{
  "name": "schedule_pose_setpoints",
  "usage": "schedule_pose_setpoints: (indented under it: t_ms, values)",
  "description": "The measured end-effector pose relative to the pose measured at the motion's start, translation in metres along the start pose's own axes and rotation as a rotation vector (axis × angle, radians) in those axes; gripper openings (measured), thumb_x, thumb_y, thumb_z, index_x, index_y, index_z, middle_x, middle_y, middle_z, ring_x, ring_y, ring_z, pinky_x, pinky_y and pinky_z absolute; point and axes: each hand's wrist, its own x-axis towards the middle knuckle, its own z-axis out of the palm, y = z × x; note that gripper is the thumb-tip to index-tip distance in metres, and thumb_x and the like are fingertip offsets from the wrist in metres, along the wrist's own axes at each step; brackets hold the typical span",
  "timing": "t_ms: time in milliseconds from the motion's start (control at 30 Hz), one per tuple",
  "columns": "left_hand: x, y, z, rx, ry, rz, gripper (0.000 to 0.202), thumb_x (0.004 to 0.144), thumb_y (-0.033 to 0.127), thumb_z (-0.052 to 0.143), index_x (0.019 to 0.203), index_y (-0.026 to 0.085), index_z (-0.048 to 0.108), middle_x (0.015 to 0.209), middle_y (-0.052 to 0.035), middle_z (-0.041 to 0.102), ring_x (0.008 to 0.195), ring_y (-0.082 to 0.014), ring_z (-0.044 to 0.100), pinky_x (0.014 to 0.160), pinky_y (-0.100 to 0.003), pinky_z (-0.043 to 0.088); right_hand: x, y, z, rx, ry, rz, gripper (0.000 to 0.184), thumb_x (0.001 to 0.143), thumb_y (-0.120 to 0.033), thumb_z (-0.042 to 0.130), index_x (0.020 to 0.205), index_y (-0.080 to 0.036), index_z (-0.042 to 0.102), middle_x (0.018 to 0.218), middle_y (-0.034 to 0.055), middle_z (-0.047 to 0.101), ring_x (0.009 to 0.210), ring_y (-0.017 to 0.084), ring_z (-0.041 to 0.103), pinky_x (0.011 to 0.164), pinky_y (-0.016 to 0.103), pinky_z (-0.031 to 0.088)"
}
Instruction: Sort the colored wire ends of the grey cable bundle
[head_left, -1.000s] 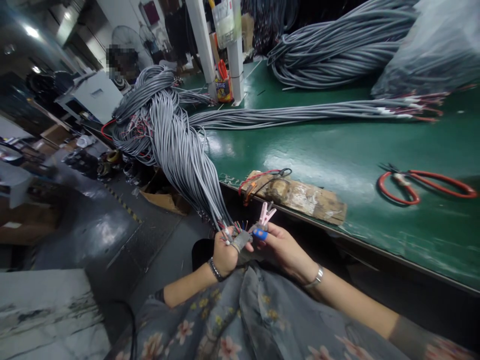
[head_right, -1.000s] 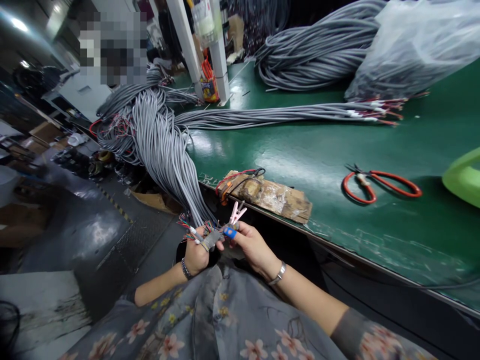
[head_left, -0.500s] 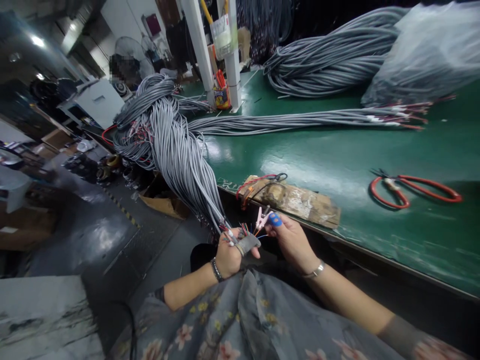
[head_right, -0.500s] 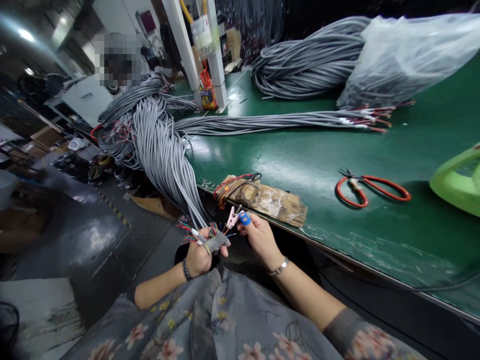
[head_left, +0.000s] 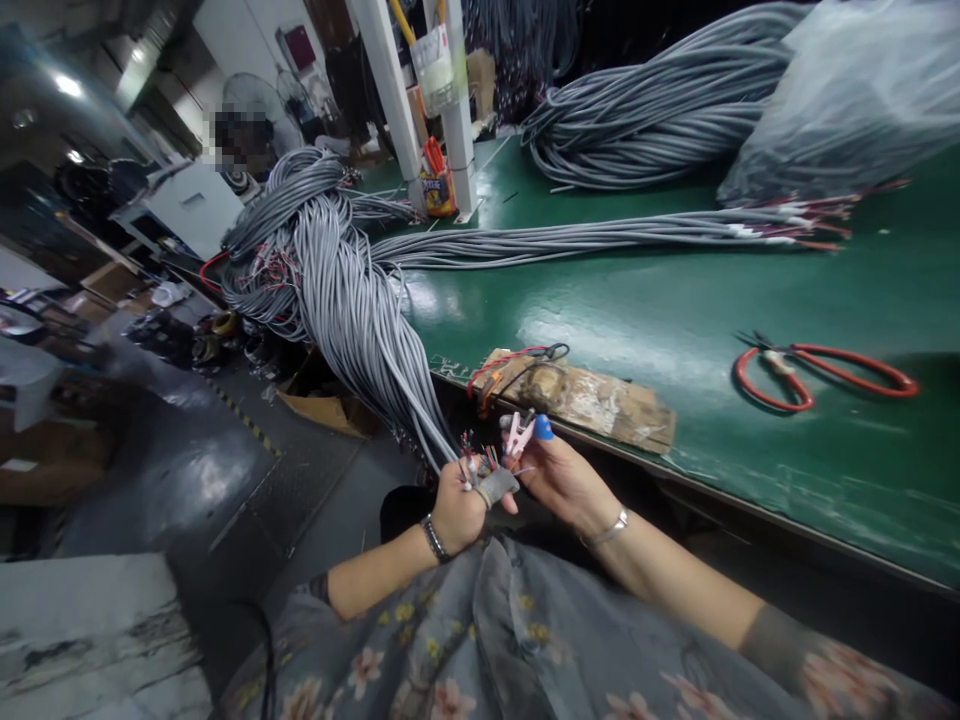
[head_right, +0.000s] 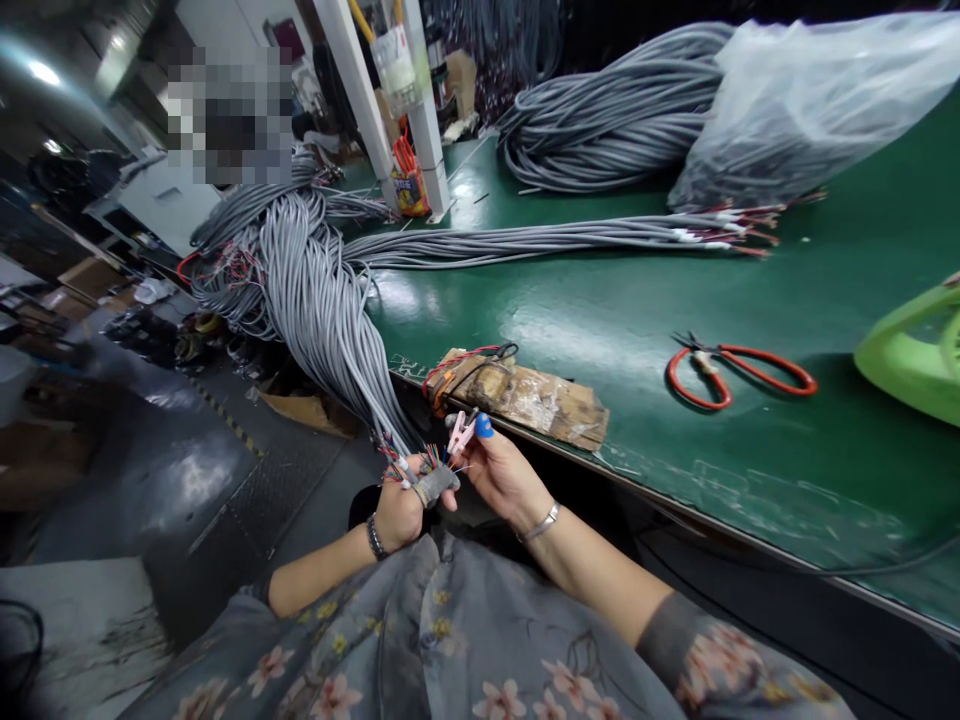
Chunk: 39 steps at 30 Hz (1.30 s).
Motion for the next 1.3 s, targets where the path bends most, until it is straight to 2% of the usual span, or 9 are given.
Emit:
schedule_pose_setpoints:
  t_ms: [100,233,433,633,833,967,1067,1200,1300]
  values:
    - [-0.004,0.009,-0.001,0.011,-0.004,0.001,0.038,0.077,0.043,0.064,0.051,0.016,0.063,0.051,-0.0039,0.064,0.053,-0.0133,0.056,0.061,-0.026,0.045,-0.002,-0.002,0.001,0.044,0.025,0.028,0.039,0.07,-0.06,0.07,0.078,-0.022,0.071,0.071,0.0015,0.068,0.062,0.016,0.059,0.059,0.028,0.049]
    - [-0.011,0.017,-0.005,0.029,-0.027,0.015,0.037,0.077,0.046,0.064,0.056,0.016,0.064,0.052,-0.0044,0.065,0.053,-0.0144,0.058,0.062,-0.027,0.047,-0.005,-0.007,0.003,0.018,-0.035,0.083,0.049,0.068,-0.068,0.065,0.08,-0.021,0.073,0.071,0.002,0.068,0.06,0.013,0.057,0.057,0.026,0.048]
    - [-0.013,0.006,-0.005,-0.008,0.044,0.068,0.037,0.08,0.049,0.062,0.067,0.015,0.068,0.056,-0.0043,0.067,0.056,-0.0149,0.06,0.062,-0.027,0.047,-0.005,-0.008,0.006,-0.019,0.061,0.002,0.035,0.06,-0.052,0.082,0.078,-0.022,0.074,0.067,-0.0012,0.067,0.061,0.011,0.056,0.056,0.022,0.047]
    - [-0.006,0.003,0.0,0.028,0.082,0.094,0.039,0.082,0.047,0.061,0.06,0.016,0.065,0.059,-0.0048,0.066,0.06,-0.0145,0.059,0.063,-0.026,0.046,-0.007,-0.007,0.007,-0.061,0.073,-0.016,0.037,0.059,-0.056,0.08,0.072,-0.021,0.073,0.066,-0.0007,0.066,0.061,0.012,0.056,0.056,0.023,0.048]
    - [-0.004,0.005,0.002,0.054,0.088,0.078,0.036,0.079,0.046,0.063,0.06,0.016,0.066,0.06,-0.0047,0.066,0.061,-0.0147,0.058,0.064,-0.027,0.045,-0.006,-0.006,0.006,-0.036,0.1,-0.015,0.037,0.056,-0.054,0.083,0.073,-0.021,0.073,0.064,-0.0004,0.066,0.06,0.013,0.055,0.057,0.026,0.048]
    - [-0.003,0.002,0.003,0.03,0.089,0.067,0.037,0.078,0.044,0.064,0.053,0.016,0.063,0.056,-0.0038,0.064,0.057,-0.0133,0.055,0.062,-0.026,0.044,-0.005,-0.005,0.007,-0.024,0.113,-0.03,0.035,0.057,-0.052,0.083,0.071,-0.022,0.072,0.064,-0.0007,0.065,0.06,0.014,0.055,0.058,0.027,0.048]
    - [-0.004,0.001,0.002,0.042,0.088,0.065,0.038,0.079,0.045,0.064,0.055,0.016,0.064,0.056,-0.0038,0.064,0.057,-0.0138,0.056,0.062,-0.026,0.044,-0.005,-0.004,0.006,-0.02,0.084,-0.02,0.034,0.063,-0.054,0.079,0.075,-0.022,0.072,0.067,-0.0004,0.066,0.061,0.015,0.056,0.058,0.028,0.048]
    - [-0.009,0.005,-0.002,0.062,0.085,0.095,0.04,0.081,0.047,0.061,0.056,0.016,0.064,0.055,-0.0042,0.064,0.057,-0.014,0.057,0.062,-0.027,0.045,-0.007,-0.006,0.004,-0.006,0.017,0.059,0.045,0.069,-0.065,0.067,0.08,-0.021,0.072,0.072,0.0029,0.069,0.063,0.015,0.06,0.058,0.028,0.049]
    - [-0.013,0.008,-0.004,0.067,0.109,0.125,0.039,0.081,0.047,0.061,0.058,0.016,0.065,0.057,-0.0044,0.065,0.057,-0.014,0.057,0.062,-0.027,0.046,-0.007,-0.01,0.004,0.001,0.002,0.11,0.047,0.067,-0.066,0.068,0.081,-0.021,0.072,0.078,0.0045,0.071,0.064,0.015,0.061,0.059,0.026,0.05]
